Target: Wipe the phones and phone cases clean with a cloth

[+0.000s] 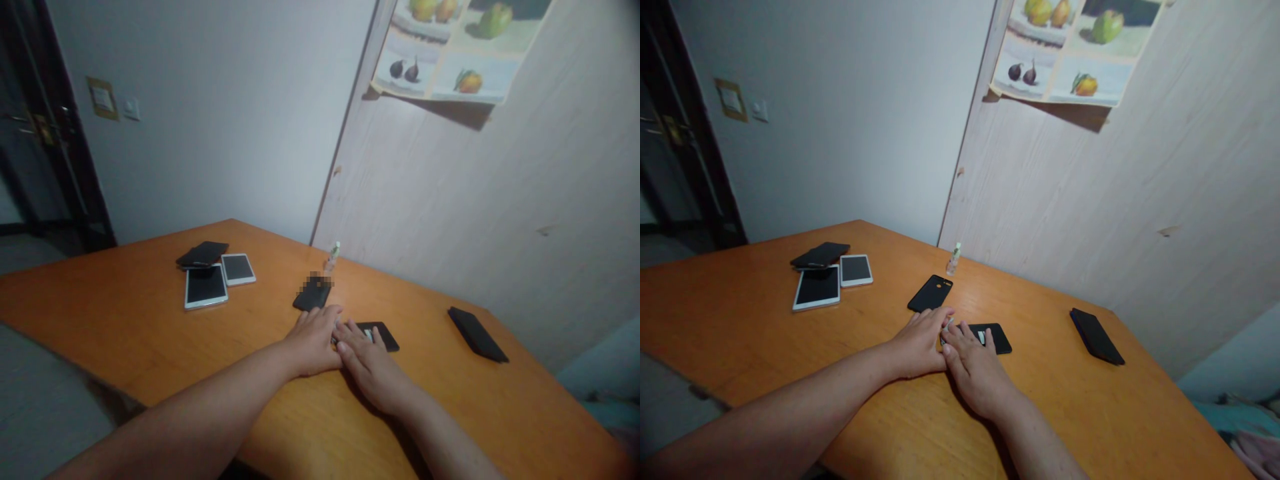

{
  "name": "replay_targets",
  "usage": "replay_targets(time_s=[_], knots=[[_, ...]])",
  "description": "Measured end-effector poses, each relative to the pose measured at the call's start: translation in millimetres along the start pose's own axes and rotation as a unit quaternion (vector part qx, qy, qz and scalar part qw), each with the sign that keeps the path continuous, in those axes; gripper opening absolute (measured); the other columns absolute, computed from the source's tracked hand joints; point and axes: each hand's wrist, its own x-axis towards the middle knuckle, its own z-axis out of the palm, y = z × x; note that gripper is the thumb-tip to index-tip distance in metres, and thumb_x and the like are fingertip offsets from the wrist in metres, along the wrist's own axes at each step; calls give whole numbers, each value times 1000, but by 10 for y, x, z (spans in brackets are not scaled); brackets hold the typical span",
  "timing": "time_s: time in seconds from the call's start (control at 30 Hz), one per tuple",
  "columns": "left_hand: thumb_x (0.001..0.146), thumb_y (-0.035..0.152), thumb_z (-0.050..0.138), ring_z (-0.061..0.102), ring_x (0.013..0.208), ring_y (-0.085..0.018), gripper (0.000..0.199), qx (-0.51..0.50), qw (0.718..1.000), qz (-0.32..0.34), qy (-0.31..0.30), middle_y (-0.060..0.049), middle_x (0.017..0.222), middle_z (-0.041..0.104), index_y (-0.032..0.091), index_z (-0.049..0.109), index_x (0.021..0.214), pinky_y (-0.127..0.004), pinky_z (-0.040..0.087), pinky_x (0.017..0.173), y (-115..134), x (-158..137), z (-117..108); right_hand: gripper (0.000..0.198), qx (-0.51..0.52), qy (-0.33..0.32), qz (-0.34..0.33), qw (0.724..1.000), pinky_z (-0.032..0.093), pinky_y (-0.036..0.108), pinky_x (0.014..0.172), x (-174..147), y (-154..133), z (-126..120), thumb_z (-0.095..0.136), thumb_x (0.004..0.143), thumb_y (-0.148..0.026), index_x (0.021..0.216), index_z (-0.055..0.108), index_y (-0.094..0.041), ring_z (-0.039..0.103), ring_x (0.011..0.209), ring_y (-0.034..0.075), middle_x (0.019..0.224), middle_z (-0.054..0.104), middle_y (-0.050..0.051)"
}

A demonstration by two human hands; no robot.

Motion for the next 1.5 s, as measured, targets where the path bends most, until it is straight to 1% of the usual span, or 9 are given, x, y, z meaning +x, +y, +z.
replay_targets(time_s=[0.07,0.23,0.47,0.67,0.9,1.1,1.33,1.4,1.5], knots=[[68,37,69,57,115,-36,78,0,1000,-5,0,-13,124,64,18,43,140,-47,44,98,1,0,1,54,-1,7,15,1000,0,65,118,27,21,-16,22,104,-52,152,39,-33,17,152,28,160,34,2],[63,39,75,55,119,-37,88,0,1000,-11,-2,-12,125,64,20,41,143,-47,42,100,4,9,7,55,-54,73,167,982,4,73,113,36,311,-98,23,104,-51,149,45,-28,18,151,35,160,34,5],[68,37,70,55,120,-36,84,7,1000,-3,-8,-14,129,62,17,38,144,-47,42,102,-19,5,4,55,-17,-5,32,999,2,67,117,5,62,-35,21,104,-53,155,30,-37,15,152,28,162,28,2],[68,44,72,52,124,-36,87,18,1000,-2,-19,-13,132,61,18,39,143,-48,41,104,-22,21,0,58,-103,44,227,967,5,74,113,0,319,-176,23,104,-49,154,35,-24,14,152,33,162,26,6],[70,47,70,53,123,-35,81,24,999,4,-22,-14,133,61,15,44,140,-47,43,103,-8,17,-31,59,-40,-38,33,998,3,65,118,-156,12,-119,22,103,-55,155,31,-30,15,152,28,163,24,2],[67,45,72,55,120,-34,79,27,999,3,-20,-11,130,62,19,47,137,-45,45,101,-35,29,-10,55,-119,19,197,973,4,76,111,-149,287,-238,30,103,-42,153,36,-20,20,150,35,161,27,11],[68,44,71,55,119,-32,74,35,999,12,-13,-11,129,62,19,50,134,-43,45,101,-57,28,9,53,-48,-14,17,999,9,62,118,-260,65,-142,39,101,-40,152,39,-29,27,149,29,158,37,8],[69,45,71,55,117,-32,72,39,999,18,-15,-10,130,62,19,51,133,-44,45,100,-60,31,2,46,-49,13,20,999,12,62,117,-253,127,-175,45,98,-35,144,52,-32,37,144,30,151,49,7],[69,47,71,55,114,-32,67,48,998,26,-21,-10,126,62,20,54,128,-44,46,98,-64,38,-14,30,-61,84,95,990,31,52,108,-197,350,-258,51,93,-25,113,73,-28,61,117,29,120,72,8]])
